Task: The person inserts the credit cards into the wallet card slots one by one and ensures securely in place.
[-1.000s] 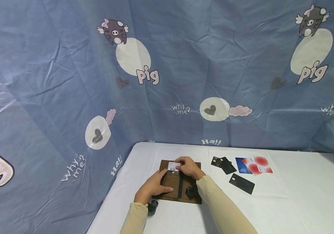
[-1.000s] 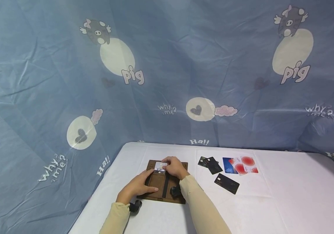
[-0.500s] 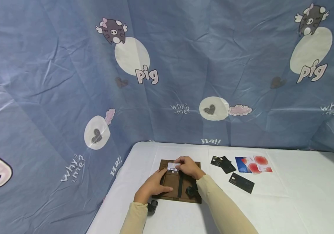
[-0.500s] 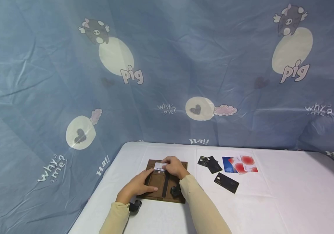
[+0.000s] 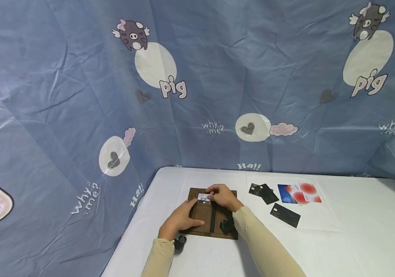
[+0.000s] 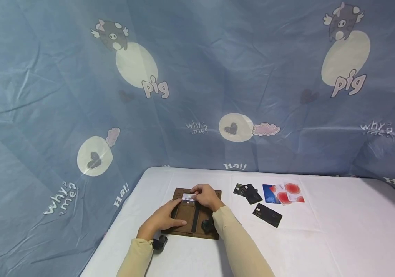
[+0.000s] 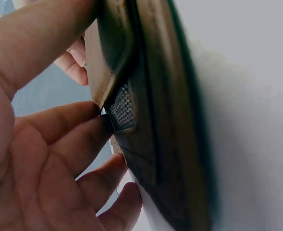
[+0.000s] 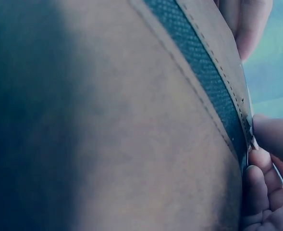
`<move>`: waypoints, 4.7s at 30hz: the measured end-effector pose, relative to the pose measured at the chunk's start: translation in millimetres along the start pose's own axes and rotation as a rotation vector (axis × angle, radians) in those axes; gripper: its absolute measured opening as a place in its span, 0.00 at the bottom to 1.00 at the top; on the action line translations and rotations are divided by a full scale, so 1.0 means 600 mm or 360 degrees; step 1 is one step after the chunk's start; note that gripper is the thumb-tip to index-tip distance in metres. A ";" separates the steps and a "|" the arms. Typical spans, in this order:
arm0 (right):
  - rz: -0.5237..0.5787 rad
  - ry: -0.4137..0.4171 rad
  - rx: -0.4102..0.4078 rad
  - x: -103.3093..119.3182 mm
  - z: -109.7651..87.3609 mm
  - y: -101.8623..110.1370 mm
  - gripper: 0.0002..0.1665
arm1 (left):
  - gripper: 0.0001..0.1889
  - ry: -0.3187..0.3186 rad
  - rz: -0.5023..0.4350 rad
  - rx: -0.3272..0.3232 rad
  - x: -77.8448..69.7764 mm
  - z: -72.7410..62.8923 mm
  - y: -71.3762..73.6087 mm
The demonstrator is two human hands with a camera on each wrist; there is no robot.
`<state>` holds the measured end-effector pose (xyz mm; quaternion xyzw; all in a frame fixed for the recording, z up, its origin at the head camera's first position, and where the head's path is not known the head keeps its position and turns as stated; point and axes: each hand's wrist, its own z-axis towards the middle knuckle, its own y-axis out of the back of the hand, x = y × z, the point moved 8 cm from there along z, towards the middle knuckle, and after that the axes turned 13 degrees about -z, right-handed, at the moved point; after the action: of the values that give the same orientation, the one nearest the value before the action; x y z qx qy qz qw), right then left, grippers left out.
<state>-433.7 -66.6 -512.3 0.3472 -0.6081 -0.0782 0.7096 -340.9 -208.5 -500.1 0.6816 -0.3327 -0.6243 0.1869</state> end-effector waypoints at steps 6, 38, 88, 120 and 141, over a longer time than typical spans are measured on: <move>0.0027 0.0000 0.0001 0.000 0.000 0.001 0.14 | 0.48 0.0001 0.0007 0.0002 0.001 0.002 0.000; 0.0079 -0.0042 -0.0034 -0.012 0.001 0.010 0.09 | 0.48 0.0004 -0.0016 -0.0004 0.000 0.000 0.000; -0.0107 0.0136 0.0039 -0.046 -0.059 0.170 0.25 | 0.48 0.0007 -0.0040 -0.0046 0.014 -0.011 -0.003; -0.0305 -0.0179 -0.0150 -0.172 -0.189 0.404 0.45 | 0.49 -0.0034 -0.0026 -0.0044 0.002 -0.003 0.005; -0.0356 -0.0232 -0.0166 -0.227 -0.237 0.437 0.44 | 0.48 -0.0064 -0.0020 0.0001 -0.004 -0.005 -0.005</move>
<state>-418.7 258.6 -471.3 0.3689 -0.6108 -0.2132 0.6674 -337.6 -205.2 -499.6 0.6711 -0.3322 -0.6389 0.1762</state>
